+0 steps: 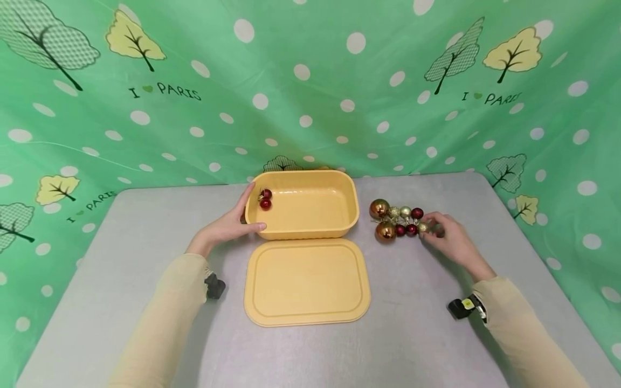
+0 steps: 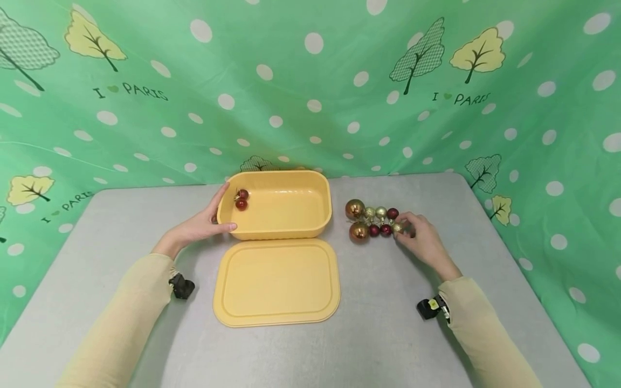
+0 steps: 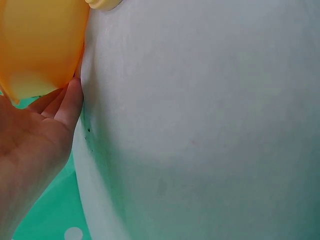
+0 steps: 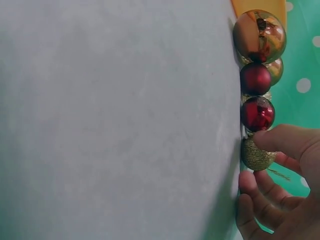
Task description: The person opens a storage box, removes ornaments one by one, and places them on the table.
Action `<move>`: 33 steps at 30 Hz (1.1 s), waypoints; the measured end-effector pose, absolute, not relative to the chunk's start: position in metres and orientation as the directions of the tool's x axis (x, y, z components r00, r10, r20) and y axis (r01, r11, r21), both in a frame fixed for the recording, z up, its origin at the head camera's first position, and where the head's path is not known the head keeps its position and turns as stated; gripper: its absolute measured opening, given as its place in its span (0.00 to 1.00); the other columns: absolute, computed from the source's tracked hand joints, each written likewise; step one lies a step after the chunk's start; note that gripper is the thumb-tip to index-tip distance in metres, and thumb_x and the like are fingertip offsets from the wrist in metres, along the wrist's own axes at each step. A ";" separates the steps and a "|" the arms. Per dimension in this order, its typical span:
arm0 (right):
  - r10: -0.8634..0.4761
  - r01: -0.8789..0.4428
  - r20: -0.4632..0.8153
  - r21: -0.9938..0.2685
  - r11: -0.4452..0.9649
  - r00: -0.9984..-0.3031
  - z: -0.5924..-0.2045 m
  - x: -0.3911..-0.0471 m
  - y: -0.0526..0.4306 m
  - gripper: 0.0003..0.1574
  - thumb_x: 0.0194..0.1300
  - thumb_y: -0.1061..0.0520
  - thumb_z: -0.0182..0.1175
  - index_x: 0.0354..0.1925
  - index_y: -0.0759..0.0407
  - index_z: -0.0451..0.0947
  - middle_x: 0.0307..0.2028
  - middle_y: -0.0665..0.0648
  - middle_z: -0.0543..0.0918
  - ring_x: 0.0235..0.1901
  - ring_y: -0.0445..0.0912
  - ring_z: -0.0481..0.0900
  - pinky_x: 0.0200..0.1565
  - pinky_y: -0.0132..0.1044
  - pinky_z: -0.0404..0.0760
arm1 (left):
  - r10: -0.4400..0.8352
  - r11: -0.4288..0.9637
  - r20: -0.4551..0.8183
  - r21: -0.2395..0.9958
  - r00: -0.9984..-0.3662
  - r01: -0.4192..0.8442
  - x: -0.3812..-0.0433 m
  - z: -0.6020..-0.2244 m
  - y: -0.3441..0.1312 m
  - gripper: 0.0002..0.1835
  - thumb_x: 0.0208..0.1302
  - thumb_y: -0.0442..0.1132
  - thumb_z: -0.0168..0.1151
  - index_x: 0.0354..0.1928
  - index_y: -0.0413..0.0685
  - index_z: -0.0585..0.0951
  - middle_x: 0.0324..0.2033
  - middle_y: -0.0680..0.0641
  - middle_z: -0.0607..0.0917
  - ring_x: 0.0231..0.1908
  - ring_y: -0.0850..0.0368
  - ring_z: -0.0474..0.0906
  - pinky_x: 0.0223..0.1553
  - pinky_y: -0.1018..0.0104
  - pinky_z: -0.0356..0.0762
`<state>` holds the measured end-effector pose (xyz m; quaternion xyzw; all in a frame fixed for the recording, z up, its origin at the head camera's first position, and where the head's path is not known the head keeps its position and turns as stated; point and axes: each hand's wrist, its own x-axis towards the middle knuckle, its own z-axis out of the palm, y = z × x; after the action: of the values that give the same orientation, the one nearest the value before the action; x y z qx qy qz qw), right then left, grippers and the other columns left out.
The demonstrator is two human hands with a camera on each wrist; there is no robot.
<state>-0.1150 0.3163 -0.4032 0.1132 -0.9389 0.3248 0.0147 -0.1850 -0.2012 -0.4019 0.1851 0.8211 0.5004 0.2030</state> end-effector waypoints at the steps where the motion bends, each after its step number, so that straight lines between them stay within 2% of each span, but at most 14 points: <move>1: -0.199 -0.213 0.091 -0.614 0.760 -0.976 -0.402 -0.115 0.317 0.25 0.58 0.67 0.66 0.53 0.69 0.70 0.39 0.67 0.77 0.33 0.55 0.77 0.33 0.40 0.78 | 0.509 0.428 -0.146 0.898 -0.848 0.103 -0.185 -0.402 -0.202 0.59 0.62 0.42 0.66 0.75 0.66 0.27 0.74 0.43 0.30 0.72 0.39 0.34 0.69 0.43 0.40; 6: -0.186 -0.181 0.063 -0.662 0.727 -0.980 -0.395 -0.113 0.320 0.33 0.58 0.68 0.66 0.59 0.70 0.66 0.42 0.70 0.75 0.34 0.56 0.78 0.30 0.31 0.79 | 0.514 0.413 -0.133 0.904 -0.848 0.109 -0.186 -0.405 -0.202 0.59 0.62 0.41 0.66 0.75 0.66 0.27 0.74 0.42 0.30 0.72 0.39 0.34 0.69 0.44 0.40; 13: -0.182 -0.207 0.108 -0.660 0.722 -0.977 -0.385 -0.110 0.320 0.33 0.59 0.68 0.63 0.61 0.69 0.66 0.45 0.71 0.75 0.36 0.58 0.79 0.30 0.31 0.79 | 0.510 0.418 -0.137 0.902 -0.849 0.106 -0.186 -0.405 -0.202 0.59 0.62 0.41 0.66 0.75 0.66 0.28 0.74 0.42 0.31 0.72 0.40 0.35 0.69 0.44 0.40; 19: -0.175 -0.226 0.144 -0.671 0.706 -0.974 -0.373 -0.111 0.305 0.38 0.58 0.69 0.64 0.65 0.68 0.62 0.48 0.71 0.73 0.37 0.57 0.79 0.34 0.26 0.78 | 0.502 0.428 -0.147 0.899 -0.852 0.096 -0.185 -0.404 -0.202 0.59 0.62 0.42 0.66 0.75 0.68 0.28 0.74 0.42 0.30 0.72 0.39 0.34 0.69 0.43 0.39; 26: -0.220 -0.284 0.182 -0.692 0.664 -0.958 -0.365 -0.121 0.278 0.38 0.56 0.72 0.63 0.64 0.68 0.64 0.47 0.70 0.74 0.34 0.52 0.78 0.32 0.31 0.79 | 0.502 0.428 -0.145 0.898 -0.853 0.099 -0.185 -0.405 -0.202 0.59 0.62 0.42 0.66 0.75 0.67 0.28 0.74 0.42 0.30 0.72 0.39 0.34 0.69 0.43 0.39; 33: -0.278 -0.311 0.163 -0.679 0.664 -0.947 -0.355 -0.132 0.254 0.36 0.59 0.68 0.63 0.64 0.66 0.64 0.48 0.68 0.75 0.34 0.52 0.79 0.29 0.34 0.78 | 0.504 0.420 -0.139 0.902 -0.853 0.101 -0.185 -0.405 -0.201 0.59 0.62 0.41 0.66 0.75 0.65 0.28 0.74 0.43 0.30 0.72 0.39 0.36 0.69 0.45 0.41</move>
<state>-0.1324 0.2536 -0.3549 0.1615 -0.9120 0.3764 0.0225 -0.1855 -0.2013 -0.4048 0.1847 0.8186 0.5060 0.1991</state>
